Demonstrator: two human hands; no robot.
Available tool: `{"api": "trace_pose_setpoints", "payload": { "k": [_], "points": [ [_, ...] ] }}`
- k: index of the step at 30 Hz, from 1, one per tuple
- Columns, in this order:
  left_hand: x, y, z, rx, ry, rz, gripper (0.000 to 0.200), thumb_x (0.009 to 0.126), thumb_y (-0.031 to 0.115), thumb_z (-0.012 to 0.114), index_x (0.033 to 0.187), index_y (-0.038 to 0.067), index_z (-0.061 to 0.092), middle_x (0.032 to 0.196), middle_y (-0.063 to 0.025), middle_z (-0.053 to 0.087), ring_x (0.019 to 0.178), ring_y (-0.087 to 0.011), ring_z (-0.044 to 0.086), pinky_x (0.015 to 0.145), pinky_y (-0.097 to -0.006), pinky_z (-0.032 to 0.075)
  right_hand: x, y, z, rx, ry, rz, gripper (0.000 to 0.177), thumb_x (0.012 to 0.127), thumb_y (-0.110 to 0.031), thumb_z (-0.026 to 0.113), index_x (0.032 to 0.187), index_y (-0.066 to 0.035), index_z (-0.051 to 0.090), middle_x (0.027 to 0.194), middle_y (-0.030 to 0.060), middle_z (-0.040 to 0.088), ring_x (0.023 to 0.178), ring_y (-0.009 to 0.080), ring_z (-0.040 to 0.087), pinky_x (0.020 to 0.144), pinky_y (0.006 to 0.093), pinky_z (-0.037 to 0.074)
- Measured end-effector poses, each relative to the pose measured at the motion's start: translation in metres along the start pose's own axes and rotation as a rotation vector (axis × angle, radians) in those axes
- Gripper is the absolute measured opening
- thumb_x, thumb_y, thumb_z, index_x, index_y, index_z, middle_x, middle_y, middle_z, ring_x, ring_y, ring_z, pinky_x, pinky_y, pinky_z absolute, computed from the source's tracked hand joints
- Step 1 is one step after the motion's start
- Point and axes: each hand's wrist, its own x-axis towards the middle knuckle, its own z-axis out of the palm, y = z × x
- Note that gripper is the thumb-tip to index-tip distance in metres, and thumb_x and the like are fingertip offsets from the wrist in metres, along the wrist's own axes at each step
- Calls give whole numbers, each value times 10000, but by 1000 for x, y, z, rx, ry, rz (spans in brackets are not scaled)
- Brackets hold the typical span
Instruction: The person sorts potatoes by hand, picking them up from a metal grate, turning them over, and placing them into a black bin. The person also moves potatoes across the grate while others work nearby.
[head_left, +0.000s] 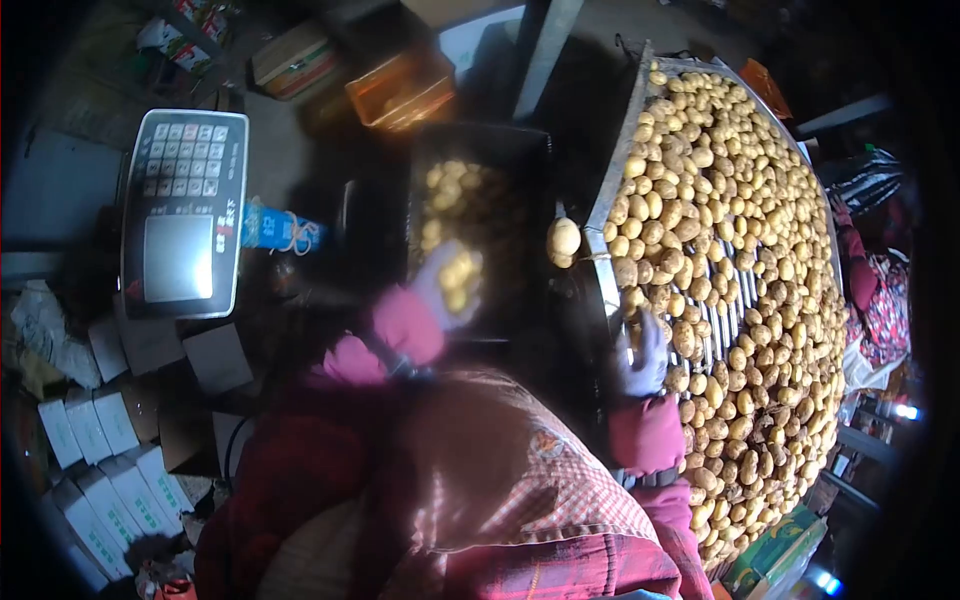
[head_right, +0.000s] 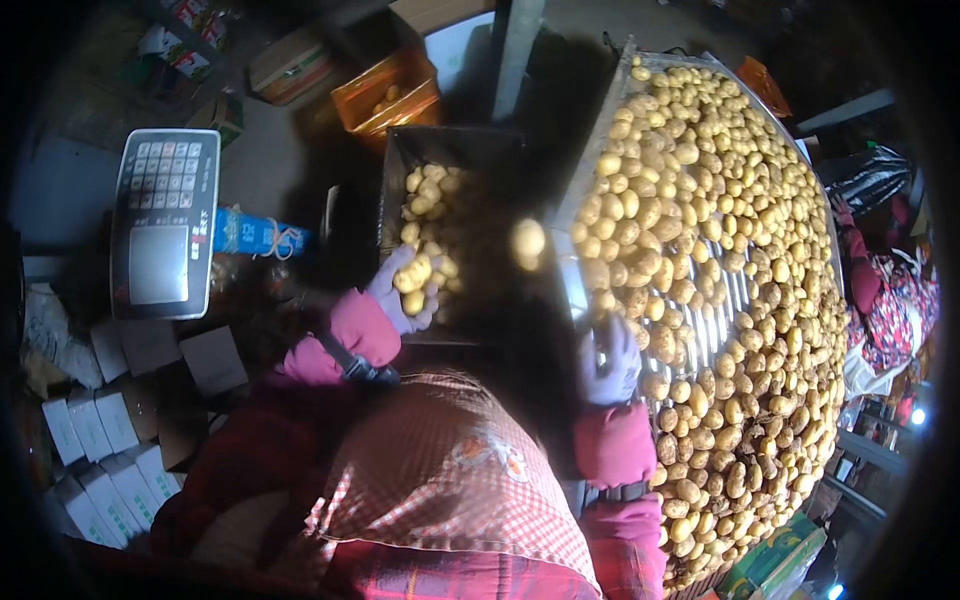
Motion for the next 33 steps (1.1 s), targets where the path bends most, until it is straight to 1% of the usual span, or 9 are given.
{"api": "trace_pose_setpoints", "payload": {
  "k": [1, 6, 11, 15, 18, 22, 25, 30, 33],
  "points": [
    [-4, -7, 18, 52, 146, -3, 537, 862, 563, 523, 1117, 97, 599, 744, -24, 607, 577, -165, 559, 457, -293, 414, -14, 5, -1, -46, -70, -52, 517, 811, -226, 621, 1256, 0, 484, 1218, 241, 517, 1096, 407, 520, 897, 458, 438],
    [-11, 9, 60, 172, -130, 36, 655, 945, 540, 344, 1267, -16, 473, 540, -45, 445, 415, -176, 412, 384, -293, 306, -27, 4, 1, -180, -191, -18, 600, 821, -269, 605, 1329, -17, 411, 1267, 213, 483, 1167, 390, 460, 971, 490, 377],
    [-12, 29, 95, 393, -382, 301, 619, 952, 499, 385, 1335, 16, 427, 711, -54, 569, 560, -153, 521, 510, -261, 407, -24, 8, 2, -219, -251, 27, 614, 805, -255, 631, 1337, -39, 412, 1276, 196, 483, 1184, 377, 453, 984, 476, 367],
    [-9, 35, 90, 253, -327, 199, 517, 916, 379, 550, 1336, 93, 451, 1027, -52, 609, 806, -152, 599, 666, -266, 490, -24, 10, 4, -223, -252, 25, 612, 792, -268, 645, 1321, -38, 437, 1262, 190, 501, 1180, 374, 459, 985, 476, 367],
    [8, 32, 77, 231, -196, 207, 498, 916, 363, 555, 1326, 96, 462, 1106, -66, 598, 818, -154, 596, 695, -276, 496, -28, 16, 8, -232, -209, 11, 600, 784, -310, 648, 1294, -45, 475, 1245, 183, 515, 1163, 372, 474, 974, 475, 374],
    [-20, 27, 75, 171, -94, 207, 360, 935, 260, 545, 1256, 101, 514, 1170, -65, 575, 1107, -181, 543, 759, -254, 476, -29, 22, 11, -230, -170, -55, 583, 790, -315, 637, 1263, -6, 493, 1220, 206, 517, 1143, 366, 483, 970, 478, 378],
    [12, 0, 15, 231, -211, 225, 323, 927, 302, 557, 1172, 92, 552, 1110, -61, 587, 1005, -162, 571, 702, -249, 474, -24, 16, 6, -239, -225, -36, 596, 799, -311, 627, 1273, 11, 465, 1214, 214, 513, 1144, 382, 477, 980, 490, 363],
    [37, 8, -3, 209, 2, -77, 326, 897, 405, 573, 1045, 114, 575, 919, -41, 587, 783, -133, 554, 562, -221, 442, -22, 10, 3, -214, -263, -2, 607, 769, -264, 633, 1279, 14, 455, 1208, 230, 517, 1138, 386, 480, 995, 492, 339],
    [59, 23, 0, 149, 187, 85, 326, 871, 437, 589, 1011, 143, 585, 849, -38, 594, 645, -116, 537, 486, -211, 414, -21, 10, 3, -219, -271, 3, 606, 782, -276, 616, 1288, 12, 446, 1217, 222, 515, 1146, 382, 477, 1000, 498, 332]
  ]
}}
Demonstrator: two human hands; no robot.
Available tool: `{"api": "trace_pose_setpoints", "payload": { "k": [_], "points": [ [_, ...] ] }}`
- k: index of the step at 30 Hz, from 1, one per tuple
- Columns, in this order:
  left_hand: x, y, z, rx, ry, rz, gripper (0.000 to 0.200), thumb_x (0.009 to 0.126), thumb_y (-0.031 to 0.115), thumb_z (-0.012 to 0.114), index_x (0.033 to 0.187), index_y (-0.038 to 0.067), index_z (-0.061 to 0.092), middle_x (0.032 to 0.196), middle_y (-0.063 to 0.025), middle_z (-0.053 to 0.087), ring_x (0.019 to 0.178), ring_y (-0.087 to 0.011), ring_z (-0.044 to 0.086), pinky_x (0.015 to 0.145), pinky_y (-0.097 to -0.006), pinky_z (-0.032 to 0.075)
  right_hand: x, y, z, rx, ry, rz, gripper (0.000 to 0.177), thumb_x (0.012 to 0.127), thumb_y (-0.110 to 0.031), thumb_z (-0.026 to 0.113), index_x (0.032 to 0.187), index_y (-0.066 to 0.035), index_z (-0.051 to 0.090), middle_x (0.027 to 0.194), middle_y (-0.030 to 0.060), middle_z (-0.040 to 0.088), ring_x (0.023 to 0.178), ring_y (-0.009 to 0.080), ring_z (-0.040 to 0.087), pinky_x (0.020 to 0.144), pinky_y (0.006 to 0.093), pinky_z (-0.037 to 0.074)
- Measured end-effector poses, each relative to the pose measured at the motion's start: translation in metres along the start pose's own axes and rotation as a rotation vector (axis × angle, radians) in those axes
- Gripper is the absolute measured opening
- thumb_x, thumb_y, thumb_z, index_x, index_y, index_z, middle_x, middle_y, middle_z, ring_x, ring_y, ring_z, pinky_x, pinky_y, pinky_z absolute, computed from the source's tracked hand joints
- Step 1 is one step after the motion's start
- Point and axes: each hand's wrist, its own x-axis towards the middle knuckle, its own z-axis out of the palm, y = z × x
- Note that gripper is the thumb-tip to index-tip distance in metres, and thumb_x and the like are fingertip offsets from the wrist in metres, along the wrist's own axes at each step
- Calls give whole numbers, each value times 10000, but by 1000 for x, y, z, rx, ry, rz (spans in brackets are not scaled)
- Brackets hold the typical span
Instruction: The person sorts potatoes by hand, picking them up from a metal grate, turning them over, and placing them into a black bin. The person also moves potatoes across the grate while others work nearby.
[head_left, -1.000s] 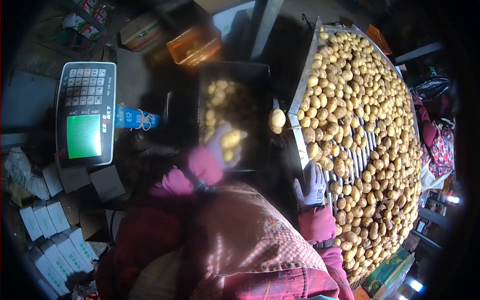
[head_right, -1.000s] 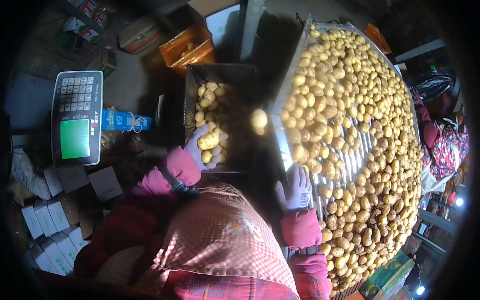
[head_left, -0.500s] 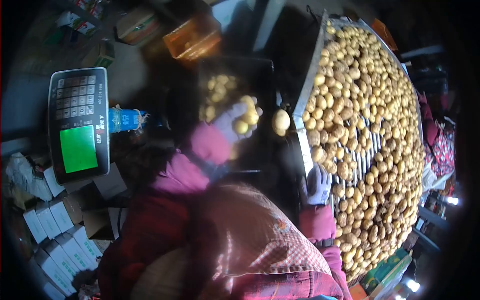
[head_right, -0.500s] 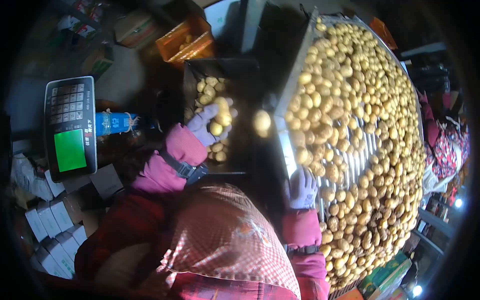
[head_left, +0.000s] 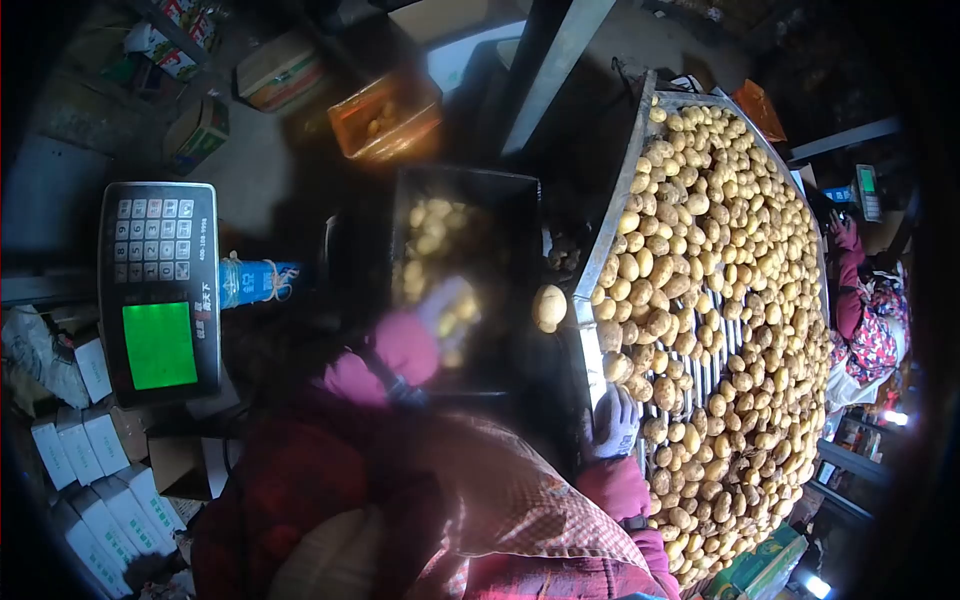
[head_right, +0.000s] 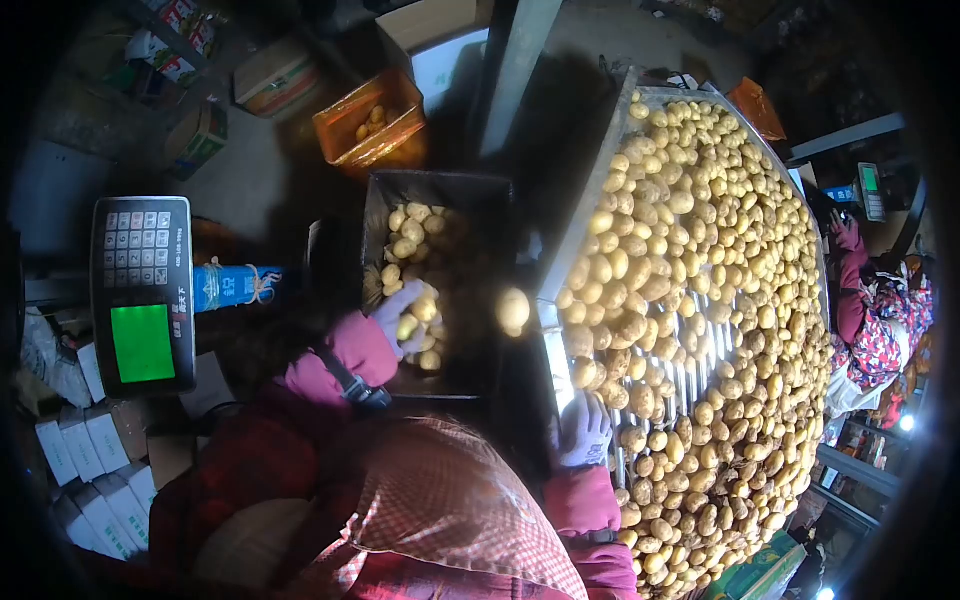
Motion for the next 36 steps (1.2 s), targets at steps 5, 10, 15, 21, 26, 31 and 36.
{"api": "trace_pose_setpoints", "payload": {
  "k": [5, 10, 15, 21, 26, 31, 36],
  "points": [
    [3, 117, 57, -66, 102, 312, 300, 861, 476, 582, 982, 201, 596, 844, -37, 642, 547, -67, 475, 424, -178, 362, 1, -3, -3, -27, -29, 20, 595, 786, -303, 636, 1285, -31, 460, 1236, 187, 505, 1150, 381, 460, 969, 478, 366],
    [85, 160, 21, -58, -9, 574, 482, 827, 360, 661, 1173, 73, 484, 1216, -90, 514, 858, -168, 608, 552, -198, 467, 5, -8, -11, -4, -31, 37, 592, 771, -271, 655, 1278, -31, 464, 1229, 184, 507, 1152, 372, 461, 962, 476, 374],
    [35, 70, 63, -132, -114, 12, 290, 828, 144, 634, 1107, 109, 561, 1024, -105, 596, 839, -207, 588, 614, -268, 505, 2, -5, -9, 40, -36, 62, 584, 772, -285, 657, 1266, -33, 475, 1226, 183, 508, 1145, 378, 464, 957, 480, 374],
    [48, 82, 162, -57, -361, 83, 291, 886, 132, 590, 1146, 8, 549, 1062, -134, 591, 946, -235, 605, 786, -312, 546, 5, -4, -9, 79, 13, 37, 560, 775, -297, 656, 1244, -35, 497, 1200, 191, 522, 1094, 383, 499, 925, 476, 402],
    [87, 148, 202, 42, -451, 305, 273, 889, 199, 596, 1123, 58, 584, 1023, -97, 637, 934, -221, 625, 815, -337, 536, 6, -9, -12, 29, 23, 64, 561, 773, -282, 670, 1252, -48, 497, 1211, 171, 522, 1108, 361, 497, 911, 455, 404],
    [85, 127, 154, 369, -255, 372, 329, 893, 263, 574, 1179, 100, 574, 1115, -80, 615, 1005, -212, 600, 852, -347, 503, 8, -7, -12, 71, 26, 60, 573, 757, -273, 675, 1252, -46, 496, 1211, 169, 525, 1108, 364, 497, 923, 451, 401],
    [128, 83, 30, 288, 145, 174, 486, 889, 385, 536, 1284, 110, 475, 1302, -137, 498, 1145, -307, 508, 970, -440, 422, 10, -5, -11, 66, 8, 27, 535, 795, -284, 643, 1227, -1, 504, 1207, 197, 520, 1115, 379, 489, 945, 460, 389]
  ]
}}
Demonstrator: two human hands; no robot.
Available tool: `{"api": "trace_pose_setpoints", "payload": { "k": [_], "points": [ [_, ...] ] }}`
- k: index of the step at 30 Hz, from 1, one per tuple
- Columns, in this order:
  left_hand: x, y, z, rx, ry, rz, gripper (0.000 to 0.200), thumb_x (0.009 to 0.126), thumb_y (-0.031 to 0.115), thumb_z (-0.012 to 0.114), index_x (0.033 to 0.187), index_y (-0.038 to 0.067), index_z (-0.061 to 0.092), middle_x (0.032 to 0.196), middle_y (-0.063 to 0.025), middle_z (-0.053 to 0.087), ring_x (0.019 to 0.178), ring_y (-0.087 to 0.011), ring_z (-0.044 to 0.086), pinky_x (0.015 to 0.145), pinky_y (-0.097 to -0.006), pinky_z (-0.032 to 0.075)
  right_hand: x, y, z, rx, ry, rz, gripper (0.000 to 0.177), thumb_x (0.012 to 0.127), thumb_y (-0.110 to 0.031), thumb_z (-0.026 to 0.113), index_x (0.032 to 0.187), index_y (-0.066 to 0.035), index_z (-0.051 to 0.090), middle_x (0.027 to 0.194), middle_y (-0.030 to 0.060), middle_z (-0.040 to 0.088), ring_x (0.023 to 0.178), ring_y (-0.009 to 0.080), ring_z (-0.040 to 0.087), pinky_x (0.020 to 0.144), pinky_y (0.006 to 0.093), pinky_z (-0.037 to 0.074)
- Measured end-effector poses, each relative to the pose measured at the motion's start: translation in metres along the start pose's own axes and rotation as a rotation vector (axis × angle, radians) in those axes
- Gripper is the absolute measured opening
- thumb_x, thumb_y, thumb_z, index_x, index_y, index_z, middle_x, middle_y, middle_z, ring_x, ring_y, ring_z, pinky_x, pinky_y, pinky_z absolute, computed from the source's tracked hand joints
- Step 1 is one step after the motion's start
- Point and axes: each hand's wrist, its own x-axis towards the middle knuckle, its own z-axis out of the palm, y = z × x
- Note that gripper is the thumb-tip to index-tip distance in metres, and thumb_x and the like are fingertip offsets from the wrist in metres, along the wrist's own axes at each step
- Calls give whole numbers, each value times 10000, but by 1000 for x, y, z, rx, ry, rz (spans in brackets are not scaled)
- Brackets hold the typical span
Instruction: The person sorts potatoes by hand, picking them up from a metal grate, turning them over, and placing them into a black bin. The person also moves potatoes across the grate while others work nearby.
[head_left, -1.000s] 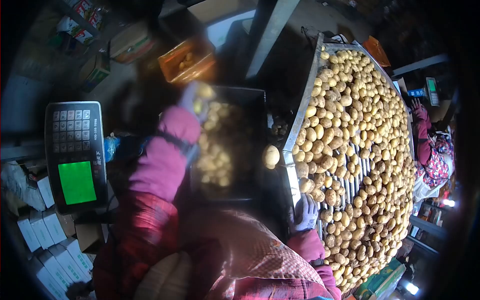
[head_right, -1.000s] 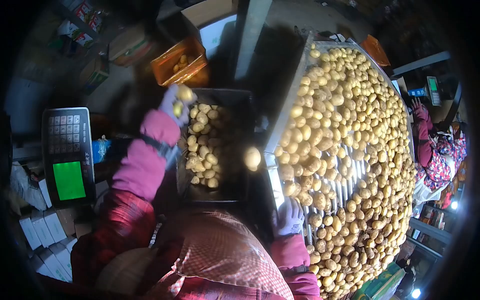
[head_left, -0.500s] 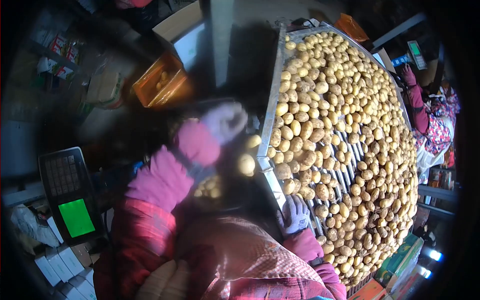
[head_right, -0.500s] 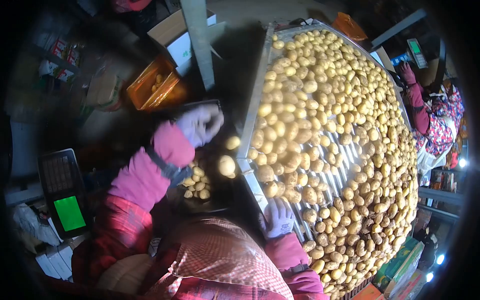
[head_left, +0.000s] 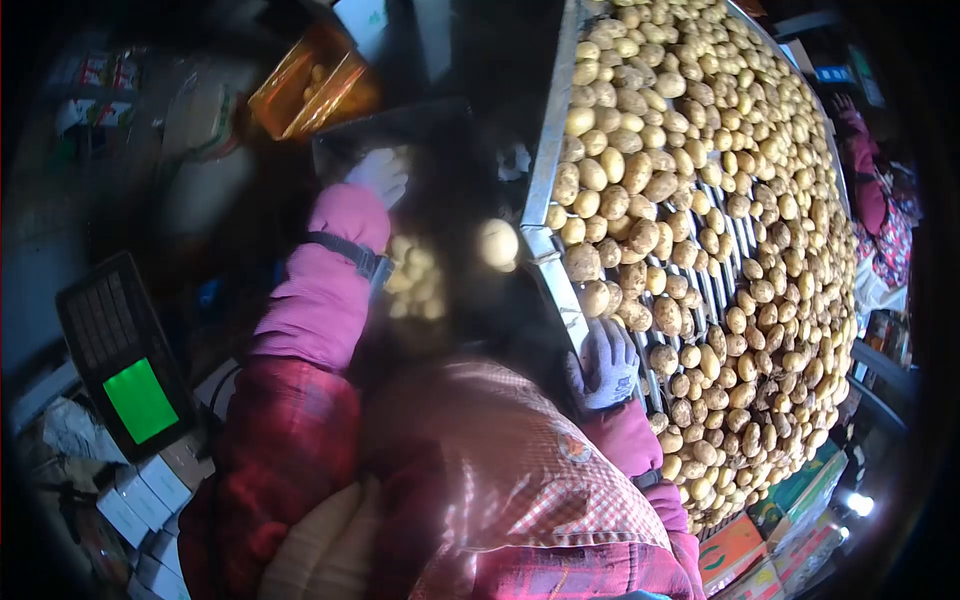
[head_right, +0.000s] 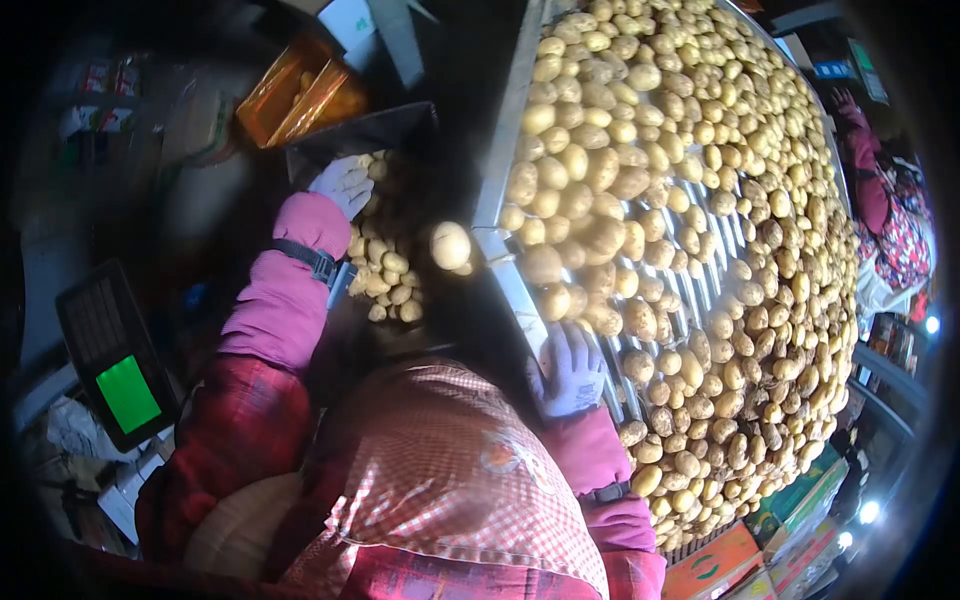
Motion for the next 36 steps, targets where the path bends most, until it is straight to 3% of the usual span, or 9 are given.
{"api": "trace_pose_setpoints", "payload": {
  "k": [4, 7, 10, 14, 19, 24, 28, 34, 36],
  "points": [
    [10, -34, -34, 23, 44, -161, 478, 878, 360, 555, 1288, 129, 471, 1304, -130, 497, 1151, -313, 506, 942, -450, 438, -4, 3, 5, -25, -41, -10, 576, 810, -294, 622, 1265, 18, 460, 1219, 226, 507, 1135, 395, 478, 978, 488, 354],
    [56, -63, -45, 68, -267, -112, 455, 864, 307, 573, 1283, 150, 489, 1267, -120, 535, 1112, -338, 539, 906, -453, 457, -4, 1, 5, -53, -58, -15, 576, 813, -295, 617, 1261, 29, 456, 1217, 229, 508, 1138, 398, 480, 988, 496, 346],
    [107, -97, -11, 876, -13, 473, 357, 863, 278, 575, 1193, 143, 578, 1117, -102, 633, 1002, -324, 613, 828, -395, 486, -1, 0, 4, -111, -37, -41, 530, 851, -312, 593, 1229, 44, 481, 1188, 214, 529, 1107, 390, 506, 951, 465, 388],
    [133, -133, 32, 1348, 31, 387, 343, 856, 283, 584, 1170, 145, 590, 1046, -87, 628, 934, -290, 607, 781, -373, 480, 2, -2, 4, -138, -33, -35, 491, 889, -341, 553, 1191, 45, 516, 1170, 199, 544, 1095, 362, 523, 936, 442, 405],
    [164, -146, 51, 1458, 73, 279, 326, 848, 290, 595, 1141, 148, 604, 957, -69, 621, 849, -248, 598, 722, -346, 472, -1, -7, 9, -136, -3, 56, 526, 836, -378, 583, 1172, 23, 529, 1120, 213, 561, 1035, 373, 540, 946, 491, 395],
    [174, -143, 35, 1306, 90, 180, 310, 839, 296, 606, 1112, 150, 619, 868, -51, 615, 764, -206, 589, 663, -318, 464, 6, -8, 4, -127, -31, 23, 522, 851, -374, 557, 1154, 51, 532, 1113, 224, 560, 1010, 376, 546, 906, 462, 412],
    [144, -118, 7, 758, 28, 49, 297, 832, 301, 614, 1089, 153, 630, 797, -36, 609, 695, -172, 582, 616, -296, 458, 5, -8, 4, -93, -40, 35, 525, 848, -376, 556, 1162, 45, 531, 1106, 226, 563, 1006, 380, 549, 889, 449, 419],
    [-50, 14, 55, 178, -437, -268, 353, 871, 446, 554, 1010, 132, 636, 667, 6, 554, 528, -107, 498, 470, -232, 383, -2, -1, 7, -75, -5, -32, 568, 822, -376, 586, 1202, 37, 499, 1143, 236, 542, 1043, 394, 528, 907, 471, 406],
    [-70, 28, 84, 46, -592, -170, 390, 889, 473, 513, 993, 115, 625, 691, 3, 567, 519, -114, 500, 462, -223, 370, -2, 2, 8, -82, 6, -41, 555, 802, -353, 611, 1202, 18, 507, 1155, 207, 543, 1063, 374, 523, 901, 459, 406]
  ]
}}
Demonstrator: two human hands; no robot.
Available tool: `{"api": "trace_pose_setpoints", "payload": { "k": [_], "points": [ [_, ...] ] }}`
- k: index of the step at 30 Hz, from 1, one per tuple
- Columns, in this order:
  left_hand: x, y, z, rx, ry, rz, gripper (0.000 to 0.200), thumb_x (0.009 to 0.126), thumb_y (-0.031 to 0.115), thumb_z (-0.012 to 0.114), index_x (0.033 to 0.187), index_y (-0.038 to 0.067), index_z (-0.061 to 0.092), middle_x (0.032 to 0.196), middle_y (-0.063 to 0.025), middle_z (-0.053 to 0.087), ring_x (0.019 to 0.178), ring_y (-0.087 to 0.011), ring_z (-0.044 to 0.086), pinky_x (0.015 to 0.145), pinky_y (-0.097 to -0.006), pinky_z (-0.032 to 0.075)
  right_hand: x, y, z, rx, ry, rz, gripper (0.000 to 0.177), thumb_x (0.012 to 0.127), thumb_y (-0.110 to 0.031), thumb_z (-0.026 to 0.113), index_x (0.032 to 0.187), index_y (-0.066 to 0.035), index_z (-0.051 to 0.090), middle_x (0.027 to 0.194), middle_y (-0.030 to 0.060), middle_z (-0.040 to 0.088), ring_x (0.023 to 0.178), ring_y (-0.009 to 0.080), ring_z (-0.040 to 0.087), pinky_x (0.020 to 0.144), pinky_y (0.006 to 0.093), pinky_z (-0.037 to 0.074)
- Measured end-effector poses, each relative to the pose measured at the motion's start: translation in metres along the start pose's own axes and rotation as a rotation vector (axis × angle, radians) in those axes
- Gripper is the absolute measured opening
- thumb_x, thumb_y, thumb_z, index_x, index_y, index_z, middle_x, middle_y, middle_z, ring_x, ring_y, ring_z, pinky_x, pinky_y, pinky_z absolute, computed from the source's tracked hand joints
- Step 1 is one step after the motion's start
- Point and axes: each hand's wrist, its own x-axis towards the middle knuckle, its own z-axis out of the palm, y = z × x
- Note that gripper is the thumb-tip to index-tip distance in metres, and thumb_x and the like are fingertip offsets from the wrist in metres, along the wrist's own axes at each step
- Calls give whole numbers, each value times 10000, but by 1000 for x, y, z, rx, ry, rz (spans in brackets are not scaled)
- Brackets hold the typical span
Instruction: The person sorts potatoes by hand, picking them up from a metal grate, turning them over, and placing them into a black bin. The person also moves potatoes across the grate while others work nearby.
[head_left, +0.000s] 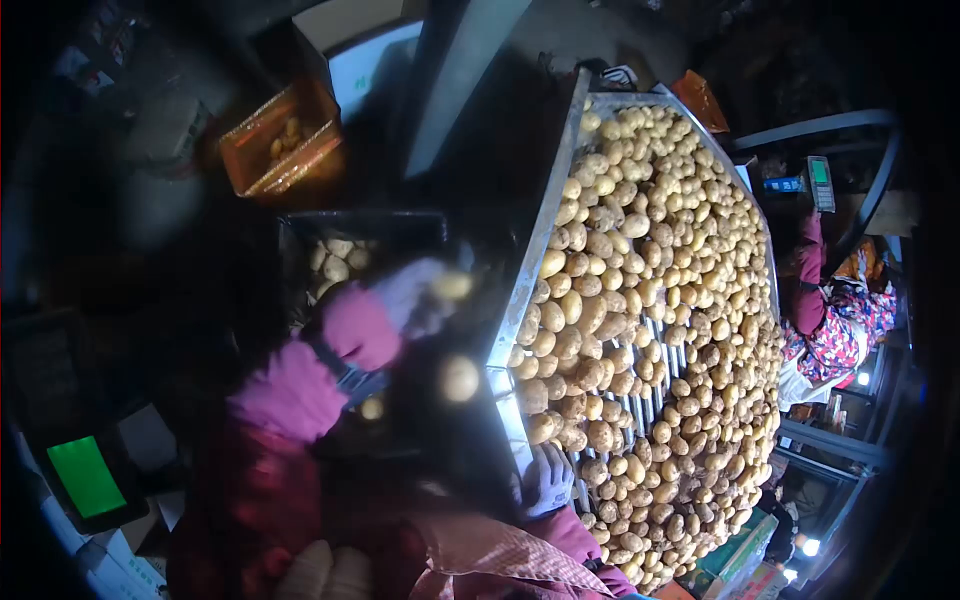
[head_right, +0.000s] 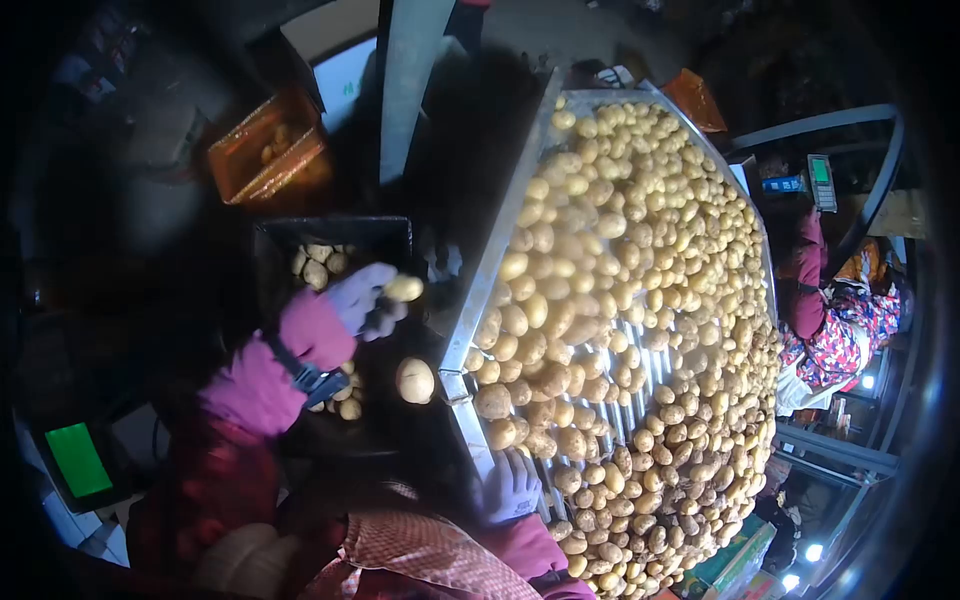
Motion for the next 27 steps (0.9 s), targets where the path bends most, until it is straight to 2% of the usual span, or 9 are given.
{"api": "trace_pose_setpoints", "payload": {
  "k": [2, 3, 4, 7, 14, 17, 21, 25, 27],
  "points": [
    [38, 20, 29, -47, -89, 165, 428, 916, 466, 465, 1054, 90, 616, 804, -21, 608, 594, -119, 538, 502, -228, 407, -3, -1, 0, -32, 30, 8, 523, 774, -320, 642, 1188, -18, 535, 1151, 146, 561, 1075, 331, 526, 877, 428, 414],
    [48, 43, 58, -249, 76, 223, 441, 918, 461, 470, 1074, 69, 599, 872, -35, 634, 737, -124, 582, 582, -259, 459, -2, -3, -3, -17, 25, 10, 523, 770, -311, 645, 1186, -15, 534, 1153, 152, 560, 1073, 336, 525, 877, 430, 414],
    [93, 54, 45, -304, -129, 370, 465, 904, 463, 498, 1136, 66, 561, 1006, -74, 636, 908, -195, 594, 699, -339, 497, 2, -5, -7, -2, 15, 16, 522, 766, -302, 648, 1185, -12, 533, 1156, 158, 559, 1071, 341, 525, 878, 431, 414],
    [91, 91, 77, -619, 8, 352, 746, 891, 493, 518, 1430, 109, 175, 1387, -169, 382, 1098, -349, 540, 824, -422, 489, 1, -6, -9, 16, 29, 29, 525, 761, -286, 667, 1186, -11, 529, 1168, 175, 551, 1069, 360, 522, 879, 448, 420],
    [4, 14, 84, 91, -187, 245, 549, 935, 421, 495, 1316, 35, 411, 1078, -151, 599, 874, -221, 639, 721, -297, 537, -7, 0, -2, 96, 104, 87, 530, 777, -288, 668, 1231, -68, 505, 1228, 154, 517, 1143, 349, 488, 910, 453, 410],
    [-20, -22, 101, 380, 27, 200, 502, 943, 383, 492, 1277, 11, 453, 1040, -137, 605, 848, -194, 634, 693, -275, 534, -11, 1, 3, 107, 129, 79, 539, 775, -285, 670, 1233, -59, 498, 1226, 157, 513, 1148, 355, 487, 916, 461, 411],
    [-42, -96, 92, 534, -241, 428, 403, 942, 283, 522, 1217, -12, 522, 1090, -139, 605, 883, -161, 622, 750, -273, 516, -13, 0, 3, 129, 84, 128, 542, 781, -328, 655, 1229, -62, 504, 1240, 161, 501, 1172, 351, 466, 931, 457, 402],
    [-58, -144, 128, 1537, -238, 1029, 465, 803, 198, 664, 1223, 39, 543, 1144, -124, 597, 1033, -300, 582, 865, -374, 473, -24, 19, 4, 254, 144, 118, 521, 786, -323, 641, 1217, -58, 515, 1255, 182, 493, 1136, 366, 491, 919, 470, 418],
    [-65, -155, 139, 1746, -282, 1025, 545, 766, 278, 662, 1266, 106, 531, 1259, -155, 509, 1169, -356, 471, 968, -468, 378, -39, 31, -34, 276, 244, 196, 513, 782, -312, 641, 1210, -55, 521, 1261, 198, 487, 1112, 378, 503, 910, 476, 428]
  ]
}}
